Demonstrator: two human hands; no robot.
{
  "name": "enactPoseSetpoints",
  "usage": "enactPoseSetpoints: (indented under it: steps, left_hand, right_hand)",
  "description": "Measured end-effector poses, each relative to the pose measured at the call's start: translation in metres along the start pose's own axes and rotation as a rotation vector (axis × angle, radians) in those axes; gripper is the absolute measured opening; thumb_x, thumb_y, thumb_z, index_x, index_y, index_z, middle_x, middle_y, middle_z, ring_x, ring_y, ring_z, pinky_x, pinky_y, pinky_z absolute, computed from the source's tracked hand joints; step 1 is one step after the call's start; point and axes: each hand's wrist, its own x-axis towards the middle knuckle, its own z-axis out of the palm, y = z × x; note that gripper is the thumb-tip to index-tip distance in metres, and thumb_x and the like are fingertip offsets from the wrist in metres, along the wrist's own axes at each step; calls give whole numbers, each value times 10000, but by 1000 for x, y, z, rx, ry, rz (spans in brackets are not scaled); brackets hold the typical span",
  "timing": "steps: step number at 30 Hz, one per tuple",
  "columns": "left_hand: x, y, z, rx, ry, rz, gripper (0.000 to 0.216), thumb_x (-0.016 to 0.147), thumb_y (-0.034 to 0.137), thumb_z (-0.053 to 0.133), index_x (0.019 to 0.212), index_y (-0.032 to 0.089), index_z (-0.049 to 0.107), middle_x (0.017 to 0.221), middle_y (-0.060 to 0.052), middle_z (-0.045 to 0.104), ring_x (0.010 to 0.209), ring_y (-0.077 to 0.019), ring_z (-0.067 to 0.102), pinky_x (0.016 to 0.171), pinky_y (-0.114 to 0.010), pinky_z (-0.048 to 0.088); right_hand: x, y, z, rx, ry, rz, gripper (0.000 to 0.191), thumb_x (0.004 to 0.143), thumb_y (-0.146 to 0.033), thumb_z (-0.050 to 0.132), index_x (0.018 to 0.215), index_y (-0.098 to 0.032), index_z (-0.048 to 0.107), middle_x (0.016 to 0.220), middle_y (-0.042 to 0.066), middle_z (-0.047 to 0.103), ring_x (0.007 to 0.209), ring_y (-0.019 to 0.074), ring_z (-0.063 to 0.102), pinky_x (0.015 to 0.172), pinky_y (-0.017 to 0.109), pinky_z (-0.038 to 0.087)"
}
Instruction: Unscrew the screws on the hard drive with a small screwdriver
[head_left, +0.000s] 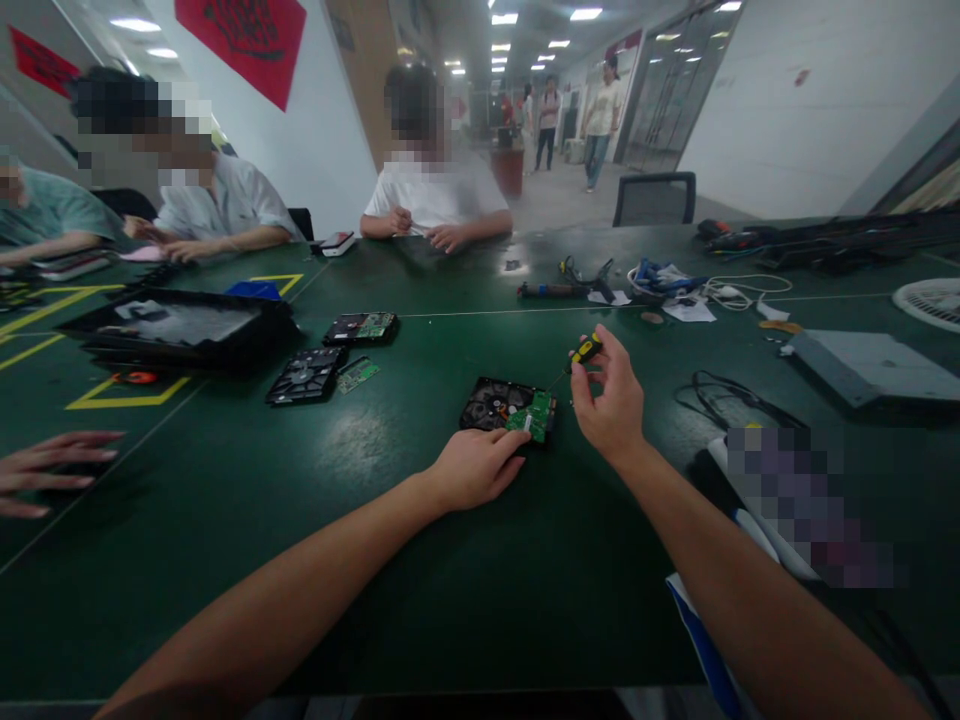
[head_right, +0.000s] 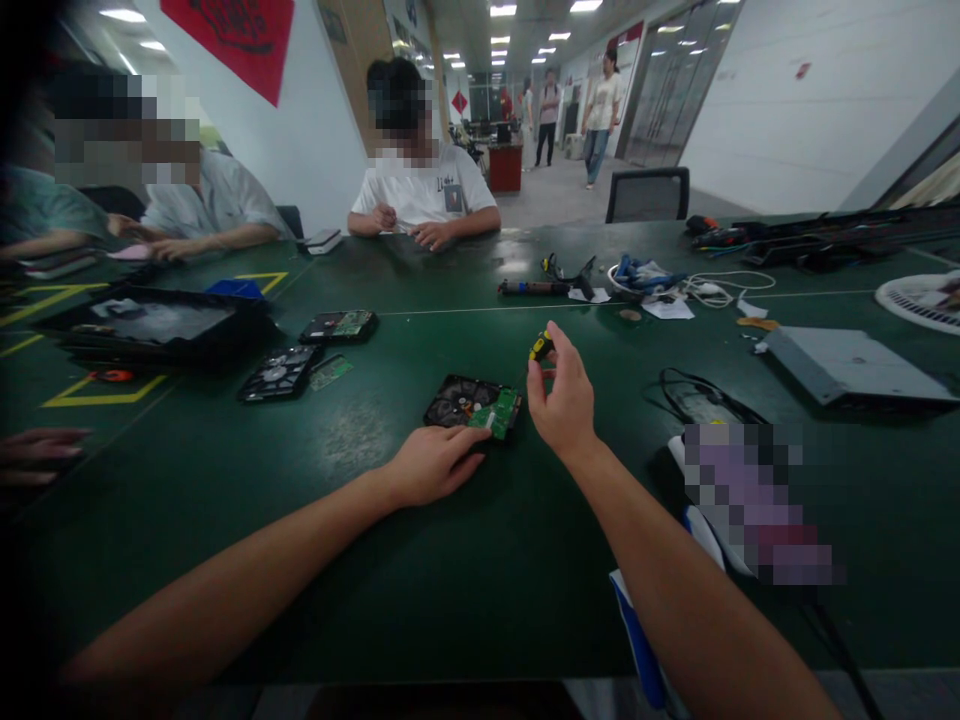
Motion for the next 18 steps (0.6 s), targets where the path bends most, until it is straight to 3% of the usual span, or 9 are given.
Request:
enactPoseSetpoints:
  steps: [6, 12, 18]
  left_hand:
    - [-1, 1, -1, -18, 1, 0, 392, 1080, 362, 472, 1424, 183, 526, 1145, -98, 751, 930, -270, 756, 795, -411, 609]
    - [0, 0, -1, -13, -12, -9, 388, 1075, 358, 482, 1418, 182, 532, 1143, -103, 752, 935, -270, 757, 799, -406, 608]
    - [0, 1, -1, -10, -11, -14, 393, 1071, 365, 493, 1423, 195, 529, 1156, -101, 750, 939, -259, 757, 807, -394, 607]
  right_hand:
    - [0, -3, -1, -43, -11, -19, 611, 984, -337, 637, 1559, -306, 434, 1353, 127, 624, 989, 251, 699, 694, 392, 696]
    - [0, 1, 2, -13, -17, 6, 668, 998, -311, 584, 1618, -296, 334, 1432, 147, 585, 1043, 270, 722, 783, 441, 704]
    - [1, -3, 0, -25, -16, -15, 648, 965, -330, 659, 1565, -311, 416, 1342, 131, 586, 990, 256, 690, 668, 401, 697]
